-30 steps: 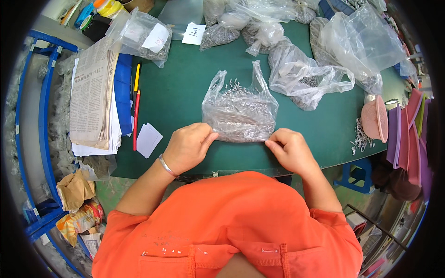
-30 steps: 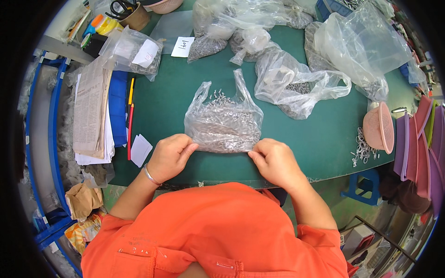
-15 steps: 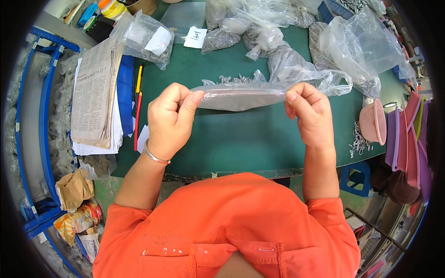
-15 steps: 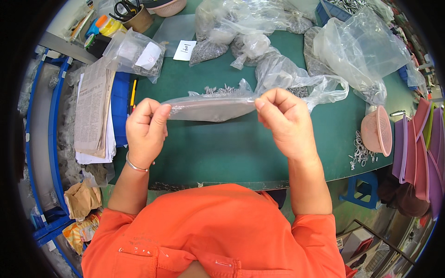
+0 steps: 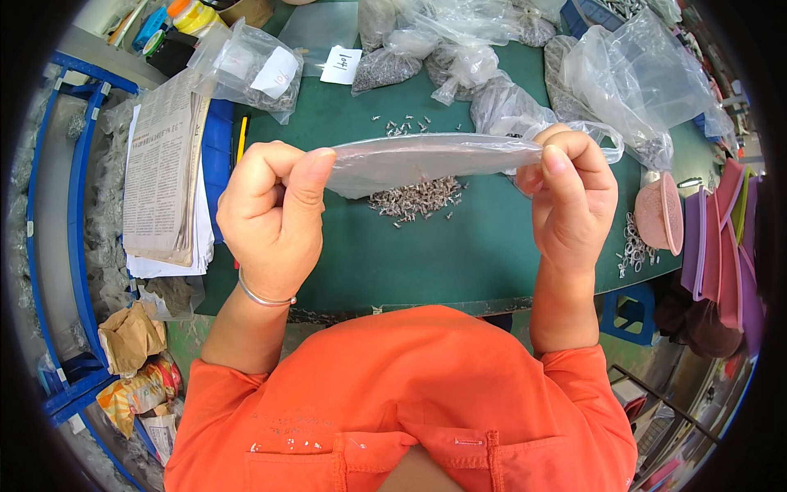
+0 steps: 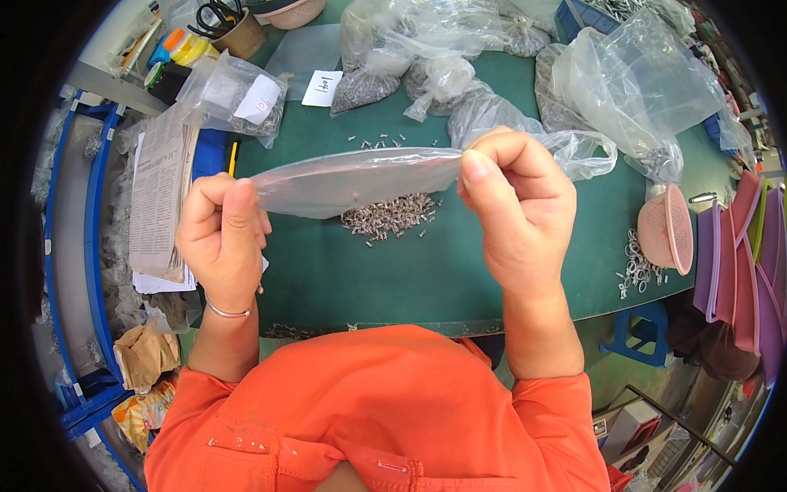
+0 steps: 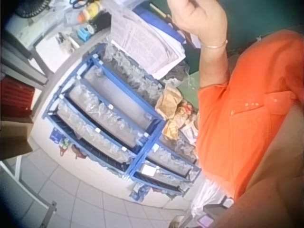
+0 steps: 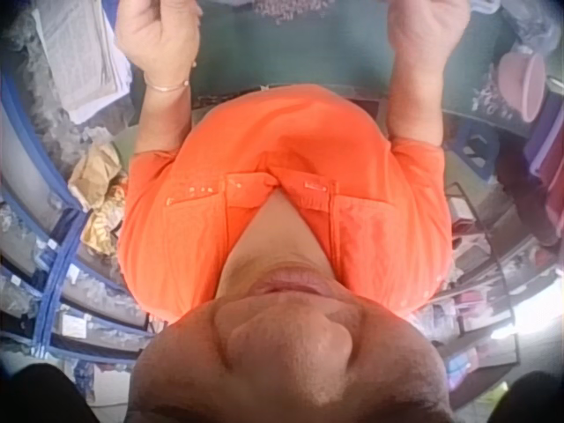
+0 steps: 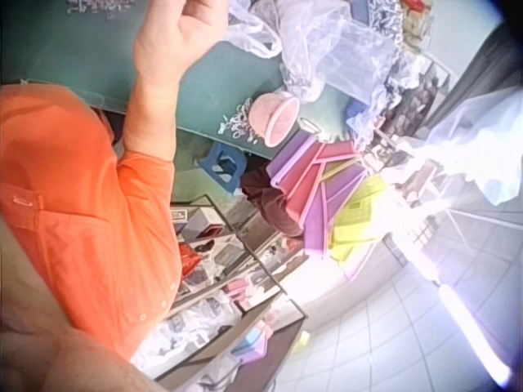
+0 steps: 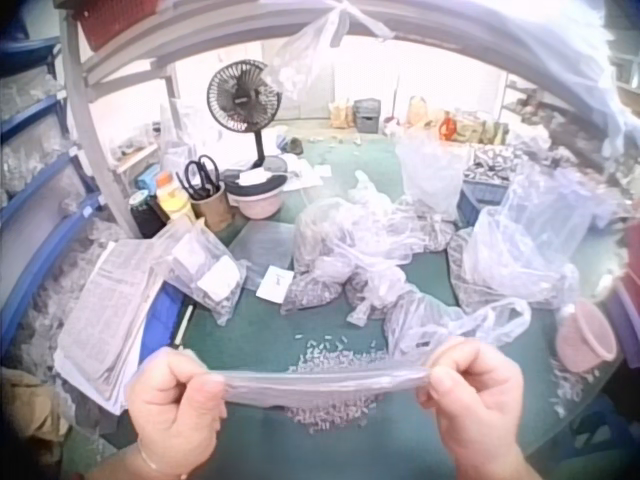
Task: The person sorts small metal connectors on a table, writes a note with a red pencil, and places the items into small plastic bags which are then sealed and placed into a larger bag.
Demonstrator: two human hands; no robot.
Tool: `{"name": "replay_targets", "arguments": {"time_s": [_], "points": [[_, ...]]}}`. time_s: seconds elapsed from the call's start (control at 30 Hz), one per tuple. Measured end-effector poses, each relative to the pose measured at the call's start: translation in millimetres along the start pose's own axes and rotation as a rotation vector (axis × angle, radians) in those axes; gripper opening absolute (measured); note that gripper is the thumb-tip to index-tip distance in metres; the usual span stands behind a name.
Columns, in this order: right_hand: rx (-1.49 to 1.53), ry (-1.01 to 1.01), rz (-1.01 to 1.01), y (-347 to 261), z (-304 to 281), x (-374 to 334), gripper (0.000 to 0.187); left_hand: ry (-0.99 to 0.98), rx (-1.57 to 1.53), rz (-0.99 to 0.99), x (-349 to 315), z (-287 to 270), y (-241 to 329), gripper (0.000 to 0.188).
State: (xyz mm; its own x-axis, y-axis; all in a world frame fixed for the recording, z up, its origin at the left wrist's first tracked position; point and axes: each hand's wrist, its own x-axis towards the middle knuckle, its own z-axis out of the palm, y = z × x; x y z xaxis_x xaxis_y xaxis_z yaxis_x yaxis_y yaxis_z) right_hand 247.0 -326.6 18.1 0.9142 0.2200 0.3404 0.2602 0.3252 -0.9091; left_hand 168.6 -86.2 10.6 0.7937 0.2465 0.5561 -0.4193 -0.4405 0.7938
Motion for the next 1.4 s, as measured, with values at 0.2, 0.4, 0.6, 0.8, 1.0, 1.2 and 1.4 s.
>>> {"name": "replay_targets", "arguments": {"time_s": [0.2,0.4,0.6,0.8,1.0,1.2,1.4], "points": [[-0.095,-0.101,-0.259,16.1,3.5,6.8,0.022,0.112,-0.049,-0.166,3.6,5.4,8.2,0.021],[-0.901,-0.636,0.351,60.5,-23.4,4.0,0.040,-0.043,-0.100,-0.406,-0.2,1.2,-18.7,0.023],[-0.575,-0.366,0.262,63.2,-22.7,-1.6,0.034,-0.528,0.280,-0.295,-24.1,6.8,-48.8,0.065],[-0.974,-0.373,0.257,74.3,-49.8,-20.6,0.025,-0.418,0.245,-0.301,-51.1,9.2,-84.6,0.028],[-0.732,-0.225,0.421,71.0,-44.1,-17.6,0.011,-0.202,0.095,-0.406,-38.2,22.9,-64.9,0.011],[-0.442,-0.121,0.500,71.8,-33.7,-14.6,0.006,-0.239,0.066,-0.535,-42.9,21.6,-71.8,0.025],[-0.780,-0.323,0.014,75.7,-41.8,-12.5,0.008,-0.459,0.353,-0.215,-63.8,14.6,-77.4,0.025]]}}
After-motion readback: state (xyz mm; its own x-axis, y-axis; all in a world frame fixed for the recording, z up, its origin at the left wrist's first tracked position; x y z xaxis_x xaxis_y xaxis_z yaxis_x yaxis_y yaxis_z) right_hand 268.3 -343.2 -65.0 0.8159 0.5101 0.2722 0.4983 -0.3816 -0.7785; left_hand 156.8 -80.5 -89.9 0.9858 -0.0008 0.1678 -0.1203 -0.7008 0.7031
